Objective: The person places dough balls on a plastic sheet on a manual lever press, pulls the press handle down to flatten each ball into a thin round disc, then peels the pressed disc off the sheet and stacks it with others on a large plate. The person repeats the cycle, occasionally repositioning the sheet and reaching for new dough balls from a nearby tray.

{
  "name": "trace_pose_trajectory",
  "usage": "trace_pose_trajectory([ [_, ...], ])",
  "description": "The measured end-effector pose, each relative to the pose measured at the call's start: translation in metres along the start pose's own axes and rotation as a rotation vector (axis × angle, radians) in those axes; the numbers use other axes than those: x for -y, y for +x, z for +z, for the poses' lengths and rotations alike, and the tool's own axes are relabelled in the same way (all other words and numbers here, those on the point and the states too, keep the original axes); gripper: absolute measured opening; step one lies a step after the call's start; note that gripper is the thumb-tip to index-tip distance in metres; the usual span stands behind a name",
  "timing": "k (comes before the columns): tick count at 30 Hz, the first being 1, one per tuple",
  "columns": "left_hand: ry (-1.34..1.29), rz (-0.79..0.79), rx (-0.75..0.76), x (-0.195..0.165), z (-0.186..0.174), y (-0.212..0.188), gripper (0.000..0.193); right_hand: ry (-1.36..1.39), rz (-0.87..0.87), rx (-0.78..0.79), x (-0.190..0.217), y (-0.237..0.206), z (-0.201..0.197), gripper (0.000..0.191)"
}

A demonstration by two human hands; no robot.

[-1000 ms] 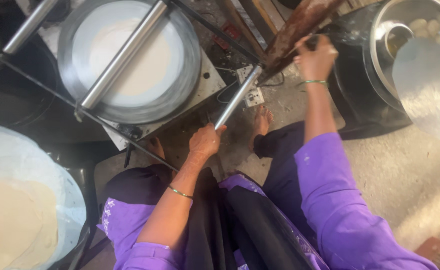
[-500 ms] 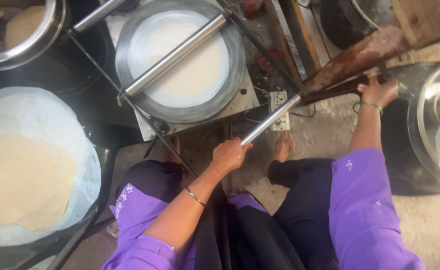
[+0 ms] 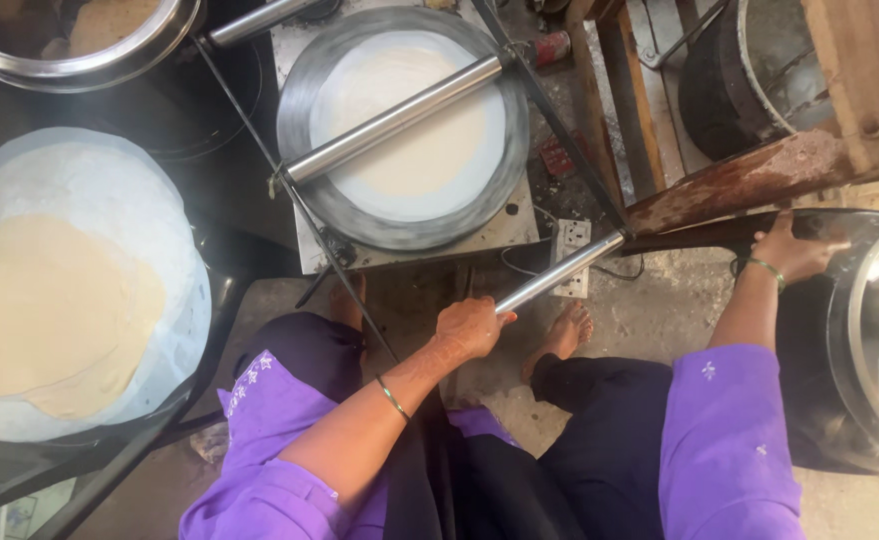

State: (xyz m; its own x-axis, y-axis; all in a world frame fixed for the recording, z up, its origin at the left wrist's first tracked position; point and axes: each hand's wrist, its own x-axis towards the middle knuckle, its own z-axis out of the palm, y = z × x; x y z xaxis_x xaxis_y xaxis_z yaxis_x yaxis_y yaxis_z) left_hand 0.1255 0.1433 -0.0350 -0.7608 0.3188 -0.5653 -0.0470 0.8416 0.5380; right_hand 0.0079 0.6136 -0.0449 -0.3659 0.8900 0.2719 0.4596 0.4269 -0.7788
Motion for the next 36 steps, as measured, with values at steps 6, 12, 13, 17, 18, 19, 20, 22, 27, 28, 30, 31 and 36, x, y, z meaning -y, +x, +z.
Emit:
trace_pose_trajectory([
  [6, -0.024, 0.006, 0.003, 0.0, 0.001, 0.002, 0.055, 0.156, 0.039, 0.035, -0.003, -0.011, -0.02, 0.083],
  [12, -0.045, 0.016, -0.032, 0.0, 0.01, 0.009, 0.053, 0.947, 0.433, 0.44, 0.01, -0.061, -0.019, 0.018],
  [13, -0.05, 0.015, -0.033, 0.001, 0.013, 0.01, 0.053, 0.845, 0.594, 0.655, 0.008, -0.084, -0.017, 0.019],
  [17, -0.038, 0.038, -0.05, 0.006, 0.021, 0.016, 0.05, 0.458, 0.891, 1.2, -0.001, -0.22, -0.011, 0.056],
  [18, -0.029, 0.046, -0.057, 0.007, 0.022, 0.017, 0.048, 0.52, 1.088, 1.256, 0.003, -0.25, -0.006, 0.062],
  [19, -0.026, 0.064, -0.081, 0.008, 0.022, 0.016, 0.043, 0.573, 1.294, 1.303, 0.008, -0.27, -0.004, 0.068],
  [20, -0.02, 0.08, -0.106, 0.009, 0.022, 0.014, 0.037, 0.604, 1.314, 1.253, 0.016, -0.281, -0.002, 0.073],
  [22, 0.006, 0.09, -0.143, 0.008, 0.015, 0.007, 0.031, 0.665, 1.349, 1.164, 0.033, -0.306, 0.005, 0.082],
  [27, -0.128, 0.088, -0.551, 0.015, -0.038, -0.029, 0.034, 0.573, 1.266, 0.885, 0.06, -0.323, 0.015, 0.06],
  [28, -0.185, 0.114, -0.84, 0.023, -0.055, -0.035, 0.032, 0.552, 1.276, 0.849, 0.061, -0.324, 0.018, 0.058],
  [30, -0.097, -0.041, -1.164, 0.054, -0.09, -0.042, 0.026, 0.568, 1.246, 0.929, 0.063, -0.324, 0.022, 0.053],
  [31, -0.18, -0.135, -1.251, 0.074, -0.106, -0.043, 0.026, 0.576, 1.229, 0.965, 0.064, -0.323, 0.024, 0.051],
  [36, -0.337, -0.634, -0.958, 0.151, -0.118, -0.039, 0.05, 0.522, 1.293, 1.029, 0.072, -0.314, 0.021, 0.054],
])
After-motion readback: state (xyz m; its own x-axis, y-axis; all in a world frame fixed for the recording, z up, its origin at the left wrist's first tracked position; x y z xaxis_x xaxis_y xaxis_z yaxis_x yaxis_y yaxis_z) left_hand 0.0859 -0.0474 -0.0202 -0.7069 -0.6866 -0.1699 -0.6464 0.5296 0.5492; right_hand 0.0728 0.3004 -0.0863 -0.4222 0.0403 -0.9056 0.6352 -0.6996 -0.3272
